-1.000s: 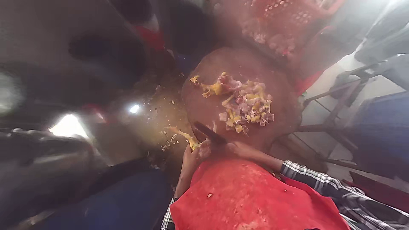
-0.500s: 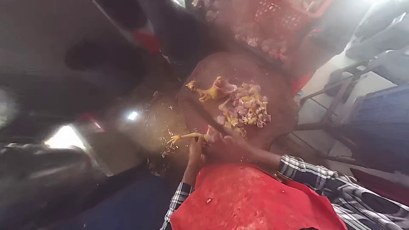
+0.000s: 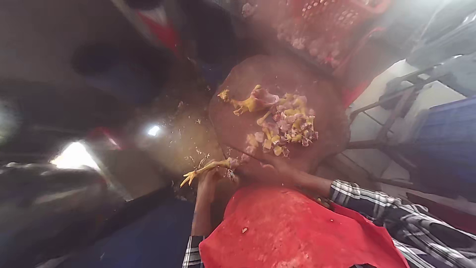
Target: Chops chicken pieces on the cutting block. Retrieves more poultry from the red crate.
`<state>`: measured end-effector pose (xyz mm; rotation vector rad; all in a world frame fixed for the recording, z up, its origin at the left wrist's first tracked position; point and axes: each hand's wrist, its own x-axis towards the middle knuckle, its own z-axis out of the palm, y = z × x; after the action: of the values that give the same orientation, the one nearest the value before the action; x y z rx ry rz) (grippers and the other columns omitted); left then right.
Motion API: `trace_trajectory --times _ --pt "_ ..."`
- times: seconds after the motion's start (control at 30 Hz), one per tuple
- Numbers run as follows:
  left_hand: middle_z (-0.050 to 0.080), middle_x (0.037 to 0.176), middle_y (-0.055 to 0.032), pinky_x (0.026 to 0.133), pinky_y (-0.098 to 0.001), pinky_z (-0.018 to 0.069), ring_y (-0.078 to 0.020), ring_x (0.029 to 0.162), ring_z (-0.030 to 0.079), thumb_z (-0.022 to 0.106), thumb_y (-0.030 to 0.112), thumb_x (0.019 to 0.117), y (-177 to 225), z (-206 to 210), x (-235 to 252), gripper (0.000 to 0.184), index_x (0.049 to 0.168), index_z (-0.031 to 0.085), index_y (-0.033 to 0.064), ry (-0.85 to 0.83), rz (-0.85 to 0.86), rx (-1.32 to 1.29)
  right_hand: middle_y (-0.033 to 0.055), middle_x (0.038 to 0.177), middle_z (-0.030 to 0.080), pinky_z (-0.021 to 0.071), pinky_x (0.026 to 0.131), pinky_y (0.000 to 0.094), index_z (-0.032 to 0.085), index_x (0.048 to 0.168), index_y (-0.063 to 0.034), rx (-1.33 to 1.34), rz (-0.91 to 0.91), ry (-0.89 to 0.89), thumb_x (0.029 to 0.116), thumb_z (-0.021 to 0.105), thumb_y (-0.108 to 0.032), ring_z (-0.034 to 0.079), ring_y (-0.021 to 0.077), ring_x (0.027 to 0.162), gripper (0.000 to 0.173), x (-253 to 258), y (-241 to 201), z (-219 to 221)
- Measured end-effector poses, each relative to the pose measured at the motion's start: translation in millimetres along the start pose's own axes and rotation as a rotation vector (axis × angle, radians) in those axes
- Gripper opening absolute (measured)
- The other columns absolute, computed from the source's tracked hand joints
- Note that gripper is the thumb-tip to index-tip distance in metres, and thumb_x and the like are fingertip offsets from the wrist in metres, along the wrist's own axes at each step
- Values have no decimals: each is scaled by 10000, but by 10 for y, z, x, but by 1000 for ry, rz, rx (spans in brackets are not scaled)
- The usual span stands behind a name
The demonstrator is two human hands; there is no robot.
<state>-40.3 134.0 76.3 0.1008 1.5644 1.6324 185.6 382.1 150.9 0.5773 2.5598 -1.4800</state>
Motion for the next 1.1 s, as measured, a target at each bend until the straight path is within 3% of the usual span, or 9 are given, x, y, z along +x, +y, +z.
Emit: trace_trajectory --times 0.2,0.3,0.43,0.5,0.6,0.7,0.83,1.0,1.1 --pt "698 853 -50 662 -336 576 -174 737 672 304 550 1068 -48 -327 -306 559 1042 708 165 -208 -149 -591 143 980 685 549 833 597 623 1247 -115 -114 347 -131 1028 264 -701 686 316 920 721 21 194 96" --pt "675 863 -30 666 -292 592 -126 718 669 688 484 941 -204 -422 -533 447 1261 624 178 -433 -274 -425 58 937 667 571 814 439 630 1225 -124 59 127 -22 1034 258 -678 665 171 868 694 -36 10 136" --pt "638 822 -43 634 -279 579 -110 655 630 672 279 960 -274 -393 -654 529 1431 529 86 -589 -397 -344 71 815 599 531 657 419 640 1100 -71 276 376 -223 1063 261 -638 591 180 687 683 -69 504 410" --pt "644 832 -55 629 -282 559 -116 658 614 634 270 986 -115 -294 -621 493 1436 546 90 -630 -354 -97 36 749 552 491 544 378 624 1048 -111 302 498 -194 1058 228 -658 539 167 586 675 -40 705 382" --pt "720 1024 -46 738 -382 597 -167 809 685 558 376 1046 65 -73 -483 402 1415 614 228 -536 -230 659 122 924 638 554 765 511 638 1167 -84 175 432 -49 1057 250 -648 644 255 813 693 11 428 49" --pt "717 1247 -41 1018 -562 525 -238 1138 687 500 461 1060 -26 94 -240 372 1358 665 312 -344 -187 1166 13 734 520 495 583 343 612 1054 -101 251 35 132 1041 224 -682 531 133 620 698 77 -200 -272" --pt "727 1226 -43 1002 -586 529 -261 1137 690 512 460 1054 -150 69 -144 344 1324 686 337 -312 -146 1288 2 774 586 531 634 298 633 1079 -67 291 -305 251 954 230 -816 574 73 687 860 -10 -453 -104" --pt "715 1247 -49 1029 -566 516 -254 1163 677 510 450 1056 -126 91 -221 357 1313 694 284 -292 -169 1285 152 952 675 539 814 603 649 1154 -102 -127 334 -186 1033 251 -698 682 322 909 727 77 456 281" --pt "725 1213 -63 1000 -581 527 -272 1134 687 497 437 1061 -133 118 -283 351 1319 686 291 -290 -174 1273 124 956 675 551 829 580 623 1207 -131 -131 293 -159 1026 231 -710 682 298 917 722 53 23 77"
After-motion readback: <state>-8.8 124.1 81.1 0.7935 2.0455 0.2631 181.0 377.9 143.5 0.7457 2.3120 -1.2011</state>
